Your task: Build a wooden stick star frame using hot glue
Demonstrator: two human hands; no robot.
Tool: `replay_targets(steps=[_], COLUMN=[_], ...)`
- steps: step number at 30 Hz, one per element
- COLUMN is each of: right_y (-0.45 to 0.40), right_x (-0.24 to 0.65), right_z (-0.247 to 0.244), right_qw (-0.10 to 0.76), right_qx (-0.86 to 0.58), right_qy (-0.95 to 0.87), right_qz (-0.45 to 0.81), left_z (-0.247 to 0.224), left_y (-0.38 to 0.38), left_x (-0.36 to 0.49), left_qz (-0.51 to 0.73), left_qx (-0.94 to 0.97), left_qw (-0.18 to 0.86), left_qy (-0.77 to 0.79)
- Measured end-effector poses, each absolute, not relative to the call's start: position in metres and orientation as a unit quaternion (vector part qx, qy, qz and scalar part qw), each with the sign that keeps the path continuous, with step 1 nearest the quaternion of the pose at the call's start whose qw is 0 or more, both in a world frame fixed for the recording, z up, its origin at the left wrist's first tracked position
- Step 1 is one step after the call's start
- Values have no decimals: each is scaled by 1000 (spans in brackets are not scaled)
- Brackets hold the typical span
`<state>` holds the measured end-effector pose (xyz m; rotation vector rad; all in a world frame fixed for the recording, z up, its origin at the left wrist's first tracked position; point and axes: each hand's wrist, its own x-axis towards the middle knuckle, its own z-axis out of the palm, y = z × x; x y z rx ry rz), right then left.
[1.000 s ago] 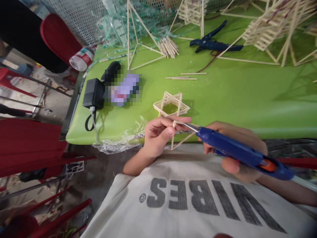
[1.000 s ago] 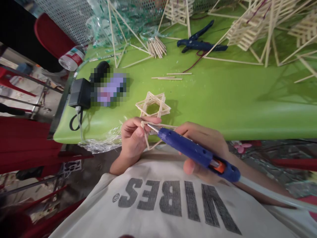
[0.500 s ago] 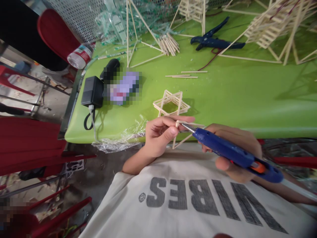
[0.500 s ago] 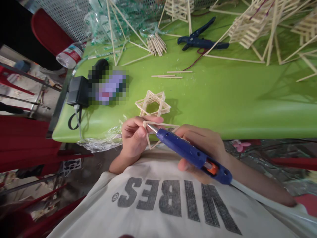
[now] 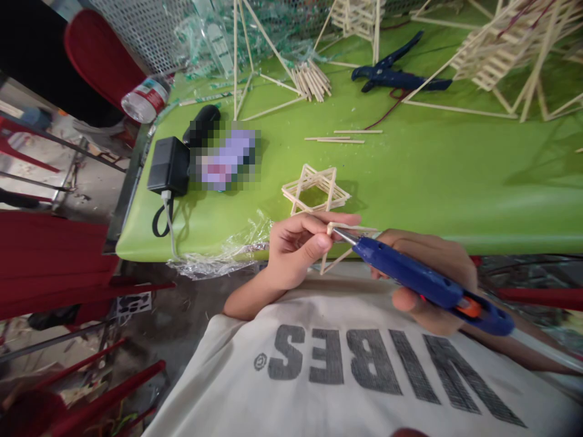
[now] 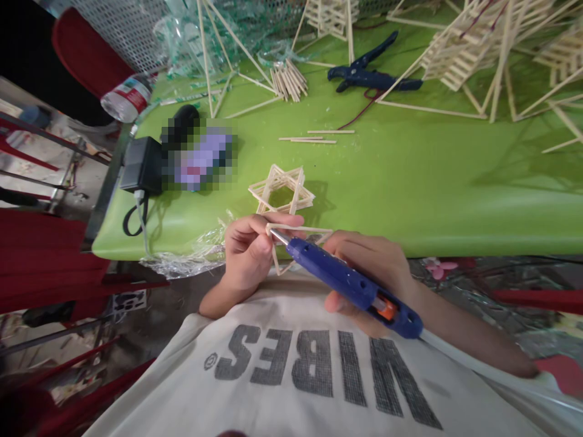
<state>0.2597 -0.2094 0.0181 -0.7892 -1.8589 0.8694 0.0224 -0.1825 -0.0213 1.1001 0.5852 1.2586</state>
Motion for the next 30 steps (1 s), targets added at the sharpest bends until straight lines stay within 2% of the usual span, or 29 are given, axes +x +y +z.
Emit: replay_targets(steps=[22, 30], right_y=[-208, -211], right_x=[261, 261], right_z=[17, 15], right_qw=[450, 456], right_qx=[-305, -295], right_qy=[-770, -752], right_qz=[334, 373], left_z=[-23, -28], left_y=[-185, -184], left_x=[23, 20], left_qz=[584, 594], left_qx=[482, 524], left_qw=[622, 584], left_qy=[198, 179])
